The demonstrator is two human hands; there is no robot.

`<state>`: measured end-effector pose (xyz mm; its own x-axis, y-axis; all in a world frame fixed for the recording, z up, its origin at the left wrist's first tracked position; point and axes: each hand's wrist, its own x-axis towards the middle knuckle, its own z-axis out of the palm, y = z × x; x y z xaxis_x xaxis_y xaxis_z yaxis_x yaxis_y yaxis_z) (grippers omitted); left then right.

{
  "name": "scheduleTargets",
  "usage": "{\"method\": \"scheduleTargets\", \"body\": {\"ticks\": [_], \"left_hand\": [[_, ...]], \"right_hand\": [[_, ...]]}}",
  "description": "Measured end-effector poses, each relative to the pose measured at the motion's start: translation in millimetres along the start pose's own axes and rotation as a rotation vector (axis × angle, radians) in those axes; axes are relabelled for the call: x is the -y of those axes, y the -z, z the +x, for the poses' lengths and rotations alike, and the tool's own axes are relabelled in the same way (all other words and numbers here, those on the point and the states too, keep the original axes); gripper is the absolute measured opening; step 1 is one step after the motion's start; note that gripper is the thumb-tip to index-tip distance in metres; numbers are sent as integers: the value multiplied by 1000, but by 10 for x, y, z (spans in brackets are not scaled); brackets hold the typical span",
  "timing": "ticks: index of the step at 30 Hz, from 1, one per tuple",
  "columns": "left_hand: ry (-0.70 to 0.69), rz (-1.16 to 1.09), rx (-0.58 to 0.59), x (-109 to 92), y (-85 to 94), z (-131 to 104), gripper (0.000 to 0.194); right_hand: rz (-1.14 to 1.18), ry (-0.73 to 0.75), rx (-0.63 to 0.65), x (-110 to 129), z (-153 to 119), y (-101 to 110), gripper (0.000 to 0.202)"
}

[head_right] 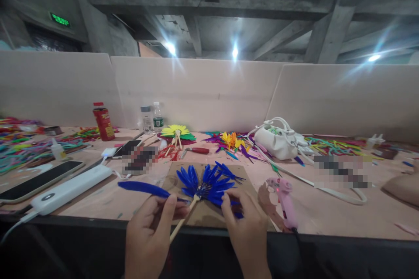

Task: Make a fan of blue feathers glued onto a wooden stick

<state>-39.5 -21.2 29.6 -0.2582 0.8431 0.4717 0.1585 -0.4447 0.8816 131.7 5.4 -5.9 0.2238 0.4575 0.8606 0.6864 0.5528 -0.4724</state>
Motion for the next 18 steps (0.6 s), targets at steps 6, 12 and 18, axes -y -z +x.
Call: {"method": "scheduleTargets", "body": {"ticks": [6, 12, 18], "left_hand": [[-3, -57, 49, -76, -59, -17, 33], [-89, 31, 72, 17, -130, -43, 28], [-297, 267, 55, 120, -133, -64, 28]], "right_hand": [[135, 186, 21, 337, 21, 49, 14], [73, 302, 34, 350, -10, 11, 16], [-14, 328, 40, 339, -21, -21, 14]]}}
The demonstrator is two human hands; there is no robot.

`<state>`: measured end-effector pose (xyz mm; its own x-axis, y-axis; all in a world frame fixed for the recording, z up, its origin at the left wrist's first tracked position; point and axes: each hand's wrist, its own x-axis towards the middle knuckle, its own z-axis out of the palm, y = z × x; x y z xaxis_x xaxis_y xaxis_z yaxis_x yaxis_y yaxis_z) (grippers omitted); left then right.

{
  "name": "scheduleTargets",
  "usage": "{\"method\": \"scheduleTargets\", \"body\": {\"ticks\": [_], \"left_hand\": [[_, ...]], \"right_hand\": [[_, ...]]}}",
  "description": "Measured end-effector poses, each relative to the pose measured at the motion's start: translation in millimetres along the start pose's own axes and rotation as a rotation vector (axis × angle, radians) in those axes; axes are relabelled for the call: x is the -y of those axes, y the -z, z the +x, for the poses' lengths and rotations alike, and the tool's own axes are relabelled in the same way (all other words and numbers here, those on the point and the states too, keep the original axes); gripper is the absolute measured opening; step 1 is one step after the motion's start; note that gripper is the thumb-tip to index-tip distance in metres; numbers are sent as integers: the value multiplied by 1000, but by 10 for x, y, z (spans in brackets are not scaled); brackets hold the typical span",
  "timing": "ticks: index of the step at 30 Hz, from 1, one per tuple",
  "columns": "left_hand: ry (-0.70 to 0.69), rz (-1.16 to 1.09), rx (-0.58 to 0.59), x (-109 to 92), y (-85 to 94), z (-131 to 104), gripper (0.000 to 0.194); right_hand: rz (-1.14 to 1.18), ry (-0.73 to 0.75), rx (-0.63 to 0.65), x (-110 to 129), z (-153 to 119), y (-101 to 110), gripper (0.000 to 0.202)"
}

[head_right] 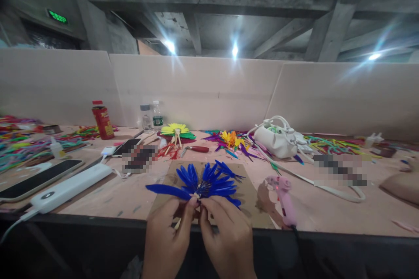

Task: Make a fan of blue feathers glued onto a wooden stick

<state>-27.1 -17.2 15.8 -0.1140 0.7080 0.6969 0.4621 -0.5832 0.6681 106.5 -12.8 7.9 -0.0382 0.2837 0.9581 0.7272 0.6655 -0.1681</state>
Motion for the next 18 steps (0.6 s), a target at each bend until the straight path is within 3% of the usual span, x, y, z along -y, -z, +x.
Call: {"method": "scheduleTargets", "body": {"ticks": [5, 11, 15, 18], "left_hand": [[-100, 121, 16, 16, -37, 4, 32], [83, -94, -13, -37, 117, 67, 28], [231, -244, -69, -89, 226, 115, 30], [307, -316, -91, -125, 219, 137, 29]], "right_hand": [[35, -77, 15, 8, -22, -58, 13], [15, -314, -35, -209, -80, -32, 8], [19, -493, 22, -433, -136, 188, 14], [-47, -600, 33, -581, -180, 484, 23]]}}
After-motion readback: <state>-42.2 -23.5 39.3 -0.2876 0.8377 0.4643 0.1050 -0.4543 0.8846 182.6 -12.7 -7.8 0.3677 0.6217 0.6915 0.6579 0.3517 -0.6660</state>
